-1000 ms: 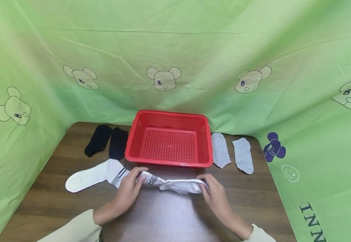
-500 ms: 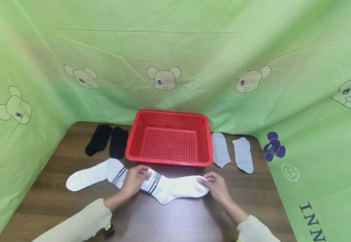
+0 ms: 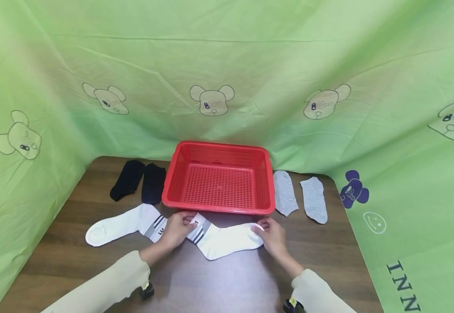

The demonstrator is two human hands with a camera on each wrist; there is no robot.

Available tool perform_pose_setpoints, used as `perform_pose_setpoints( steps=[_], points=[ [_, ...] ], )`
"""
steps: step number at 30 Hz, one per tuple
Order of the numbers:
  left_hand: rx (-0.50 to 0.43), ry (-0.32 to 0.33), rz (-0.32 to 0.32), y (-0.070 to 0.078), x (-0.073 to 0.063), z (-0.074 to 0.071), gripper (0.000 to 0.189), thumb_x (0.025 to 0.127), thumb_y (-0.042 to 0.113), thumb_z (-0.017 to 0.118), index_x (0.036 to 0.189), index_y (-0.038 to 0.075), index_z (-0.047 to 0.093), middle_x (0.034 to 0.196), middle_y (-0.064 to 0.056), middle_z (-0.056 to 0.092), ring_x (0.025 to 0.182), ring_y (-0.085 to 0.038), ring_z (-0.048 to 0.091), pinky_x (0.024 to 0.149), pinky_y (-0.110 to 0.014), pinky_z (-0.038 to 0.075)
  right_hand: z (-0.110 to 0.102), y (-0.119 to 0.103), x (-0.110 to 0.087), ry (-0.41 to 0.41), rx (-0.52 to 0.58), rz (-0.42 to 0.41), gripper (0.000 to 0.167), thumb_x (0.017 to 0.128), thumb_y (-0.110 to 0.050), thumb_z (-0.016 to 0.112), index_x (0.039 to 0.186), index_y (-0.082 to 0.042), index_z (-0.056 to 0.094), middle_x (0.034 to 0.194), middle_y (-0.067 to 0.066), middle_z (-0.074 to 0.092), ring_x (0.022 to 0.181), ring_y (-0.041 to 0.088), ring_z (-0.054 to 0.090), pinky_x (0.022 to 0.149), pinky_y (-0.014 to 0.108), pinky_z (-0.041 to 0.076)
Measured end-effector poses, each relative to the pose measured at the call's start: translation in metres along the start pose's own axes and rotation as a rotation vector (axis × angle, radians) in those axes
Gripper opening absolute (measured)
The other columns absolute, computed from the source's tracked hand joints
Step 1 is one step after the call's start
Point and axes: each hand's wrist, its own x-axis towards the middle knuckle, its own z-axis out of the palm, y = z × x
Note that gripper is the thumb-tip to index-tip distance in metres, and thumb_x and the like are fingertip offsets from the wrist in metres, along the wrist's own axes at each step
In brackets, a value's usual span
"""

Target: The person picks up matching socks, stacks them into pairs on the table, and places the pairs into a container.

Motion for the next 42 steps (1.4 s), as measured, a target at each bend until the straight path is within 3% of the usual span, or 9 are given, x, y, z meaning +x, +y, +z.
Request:
perform_pose_setpoints(
  steps=[9,16,21,26,30,33,35,39,42],
  points=[
    [0.255,0.086,0.229,-0.011,0.002,0.006,0.022,0.080,-0.006,0.079,0.101,-0.003,0.076,0.081,-0.010,0.069,0.079,-0.020,0.062,0.069,-0.034,0.051,0.008,0.006,0.007,0.075,-0.081,-0.103,0.021,0.081,-0.017,0.086,0.087,-0.005,0.070,0.077,0.007,0.067,0.069,0.009,0.054,0.064,0.023,0.043],
    [0.456,0.114,0.373,-0.015,0.003,0.010,0.022,0.081,-0.002,0.078,0.103,-0.004,0.076,0.102,-0.018,0.075,0.104,-0.038,0.065,0.096,-0.048,0.048,0.011,0.008,0.009,0.128,-0.122,-0.125,0.027,0.078,-0.017,0.090,0.082,-0.006,0.066,0.074,0.007,0.064,0.068,0.013,0.052,0.064,0.027,0.041],
    [0.585,0.127,0.407,-0.009,0.002,0.009,0.022,0.083,0.001,0.077,0.104,-0.004,0.074,0.101,-0.019,0.073,0.103,-0.037,0.065,0.096,-0.047,0.049,0.011,0.007,0.009,0.152,-0.124,-0.119,0.029,0.078,-0.016,0.089,0.085,-0.004,0.063,0.077,0.009,0.062,0.070,0.016,0.052,0.065,0.029,0.041],
    [0.617,0.153,0.372,0.003,-0.013,-0.004,0.020,0.086,0.001,0.076,0.105,-0.004,0.075,0.093,-0.015,0.068,0.090,-0.031,0.062,0.082,-0.041,0.052,0.016,-0.001,-0.007,0.198,-0.097,-0.121,0.038,0.079,-0.017,0.089,0.092,-0.004,0.056,0.083,0.009,0.055,0.074,0.014,0.045,0.068,0.028,0.038],
    [0.552,0.152,0.280,0.012,-0.032,-0.029,0.022,0.089,0.003,0.075,0.111,0.000,0.075,0.094,-0.010,0.065,0.091,-0.026,0.061,0.076,-0.038,0.053,0.029,-0.023,-0.034,0.215,-0.022,-0.243,0.039,0.075,-0.013,0.090,0.088,-0.006,0.054,0.078,0.005,0.051,0.072,0.009,0.043,0.064,0.024,0.038],
    [0.517,0.182,0.214,0.013,-0.042,-0.053,0.023,0.091,0.004,0.074,0.113,-0.001,0.073,0.098,-0.013,0.067,0.095,-0.029,0.062,0.078,-0.042,0.052,0.042,-0.048,-0.052,0.097,0.053,-0.371,0.036,0.074,-0.010,0.089,0.086,-0.009,0.056,0.078,0.001,0.054,0.071,0.006,0.047,0.064,0.023,0.043],
    [0.499,0.220,0.189,0.009,-0.045,-0.071,0.026,0.091,0.002,0.071,0.116,-0.005,0.070,0.100,-0.018,0.067,0.096,-0.034,0.061,0.081,-0.046,0.051,0.052,-0.065,-0.059,-0.033,0.056,-0.442,0.032,0.075,-0.012,0.088,0.088,-0.010,0.059,0.081,-0.001,0.057,0.073,0.006,0.052,0.067,0.023,0.047],
    [0.503,0.285,0.126,-0.005,-0.047,-0.110,0.035,0.093,0.001,0.067,0.123,-0.017,0.060,0.106,-0.032,0.062,0.101,-0.048,0.058,0.087,-0.056,0.048,0.077,-0.093,-0.059,-0.246,-0.092,-0.550,0.027,0.080,-0.021,0.086,0.092,-0.010,0.064,0.088,-0.001,0.062,0.083,0.011,0.058,0.077,0.026,0.052],
    [0.540,0.248,-0.026,-0.018,-0.047,-0.140,0.047,0.098,0.006,0.061,0.133,-0.022,0.048,0.121,-0.042,0.054,0.114,-0.058,0.051,0.094,-0.065,0.044,0.098,-0.112,-0.053,-0.311,-0.251,-0.616,0.029,0.082,-0.026,0.085,0.096,-0.010,0.066,0.092,-0.001,0.061,0.088,0.013,0.056,0.082,0.028,0.051]
  ],
)
